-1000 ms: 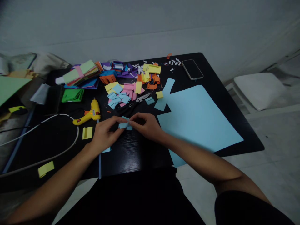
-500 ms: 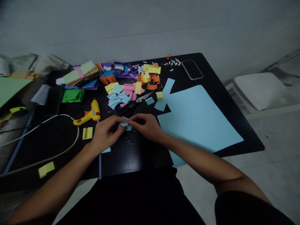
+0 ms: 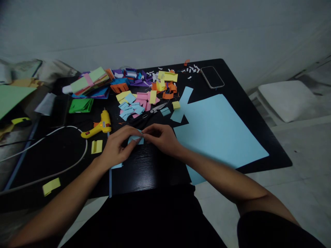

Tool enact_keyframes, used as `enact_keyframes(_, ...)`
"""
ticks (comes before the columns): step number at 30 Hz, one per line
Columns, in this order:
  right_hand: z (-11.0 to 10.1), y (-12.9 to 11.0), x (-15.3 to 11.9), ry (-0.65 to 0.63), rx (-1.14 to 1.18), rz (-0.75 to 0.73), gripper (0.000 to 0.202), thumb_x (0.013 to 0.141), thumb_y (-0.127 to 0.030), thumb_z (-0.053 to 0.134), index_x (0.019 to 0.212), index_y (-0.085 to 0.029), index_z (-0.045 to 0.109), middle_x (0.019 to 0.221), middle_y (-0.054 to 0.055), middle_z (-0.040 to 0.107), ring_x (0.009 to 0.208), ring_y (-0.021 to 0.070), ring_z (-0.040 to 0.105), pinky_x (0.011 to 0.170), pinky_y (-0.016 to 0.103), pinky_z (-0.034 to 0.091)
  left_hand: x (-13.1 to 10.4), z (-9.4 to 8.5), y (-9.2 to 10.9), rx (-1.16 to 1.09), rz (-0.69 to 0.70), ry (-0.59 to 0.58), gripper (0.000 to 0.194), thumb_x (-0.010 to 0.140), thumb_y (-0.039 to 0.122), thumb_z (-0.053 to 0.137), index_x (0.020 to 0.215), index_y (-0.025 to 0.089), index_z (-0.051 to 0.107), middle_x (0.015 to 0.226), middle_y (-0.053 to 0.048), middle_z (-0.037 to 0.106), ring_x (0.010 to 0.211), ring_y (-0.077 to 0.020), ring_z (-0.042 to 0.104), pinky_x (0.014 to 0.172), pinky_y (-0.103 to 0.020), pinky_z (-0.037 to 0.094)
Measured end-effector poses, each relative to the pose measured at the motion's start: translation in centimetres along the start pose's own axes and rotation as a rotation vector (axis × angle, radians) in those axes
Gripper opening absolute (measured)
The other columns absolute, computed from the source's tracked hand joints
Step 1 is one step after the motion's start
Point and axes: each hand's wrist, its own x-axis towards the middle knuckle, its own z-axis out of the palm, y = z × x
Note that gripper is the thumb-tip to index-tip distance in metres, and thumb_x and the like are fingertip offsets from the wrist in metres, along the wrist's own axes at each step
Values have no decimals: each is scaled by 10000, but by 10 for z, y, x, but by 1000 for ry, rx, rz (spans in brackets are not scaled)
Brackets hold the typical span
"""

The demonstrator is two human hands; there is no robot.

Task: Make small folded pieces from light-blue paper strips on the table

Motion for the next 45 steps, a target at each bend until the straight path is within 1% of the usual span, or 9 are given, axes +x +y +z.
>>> enact_keyframes(3, 0, 0, 0, -4, 16, -11, 210, 797, -363, 850, 903, -194, 783, 801, 12, 752, 684, 134, 686, 706, 300, 603, 1, -2, 0, 6, -24, -29, 147, 1002, 154, 556, 1070, 197, 679, 1001, -75, 714, 955, -202, 678, 876, -353, 562)
enact_keyframes(6, 1, 0, 0, -15, 29, -8, 206, 799, -369, 848, 908, -204, 792, 797, 7, 752, 698, 140, 691, 716, 306, 609, 0, -2, -1, 18, -47, -25, 138, 1011, 174, 545, 1068, 198, 669, 985, -69, 718, 924, -200, 682, 849, -350, 566)
enact_keyframes(15, 0, -2, -1, -33, 48, -23, 212, 817, -382, 844, 963, -229, 829, 862, 16, 796, 740, 154, 725, 758, 328, 620, -4, 3, -5, 48, -55, 68, 107, 993, 176, 600, 1075, 189, 667, 974, -52, 734, 880, -175, 699, 803, -302, 561)
enact_keyframes(20, 0, -2, -1, -43, 51, -6, 267, 812, -416, 843, 997, -224, 828, 900, 27, 809, 766, 170, 743, 791, 355, 637, -5, 5, -5, 40, -111, 107, 95, 990, 202, 619, 1069, 197, 672, 984, -45, 748, 888, -173, 709, 792, -291, 562)
enact_keyframes(23, 1, -2, -1, -32, 65, -5, 289, 788, -428, 867, 973, -212, 816, 887, 29, 805, 755, 168, 745, 787, 349, 639, -6, 6, -5, 21, -150, 126, 88, 985, 223, 632, 1057, 196, 674, 979, -39, 746, 882, -172, 706, 783, -285, 558)
enact_keyframes(26, 3, -1, 0, -20, 104, 4, 293, 759, -427, 892, 922, -207, 791, 860, 21, 793, 744, 163, 745, 766, 340, 642, -6, 8, -5, -18, -181, 142, 79, 982, 242, 642, 1036, 196, 676, 939, -28, 737, 831, -161, 692, 749, -280, 544)
enact_keyframes(33, 4, 0, 1, -35, 154, 30, 259, 758, -392, 896, 893, -196, 793, 813, 11, 776, 744, 152, 732, 737, 310, 626, -6, 10, -5, -115, -245, 158, 77, 976, 261, 654, 1010, 195, 676, 901, -16, 719, 787, -146, 669, 723, -269, 527)
enact_keyframes(39, 3, -2, -1, -40, 139, 37, 226, 766, -367, 890, 900, -203, 809, 813, 10, 780, 729, 150, 725, 765, 333, 623, -7, 11, -6, -157, -257, 150, 68, 973, 244, 652, 1019, 196, 668, 911, -19, 713, 802, -148, 670, 732, -271, 537)
enact_keyframes(45, 3, -1, -3, -29, 128, 23, 254, 736, -337, 913, 935, -211, 819, 865, 18, 802, 805, 164, 749, 831, 335, 618, -8, 12, -8, -167, -260, 162, 81, 959, 225, 670, 1033, 193, 665, 923, -15, 704, 818, -143, 663, 747, -262, 534)
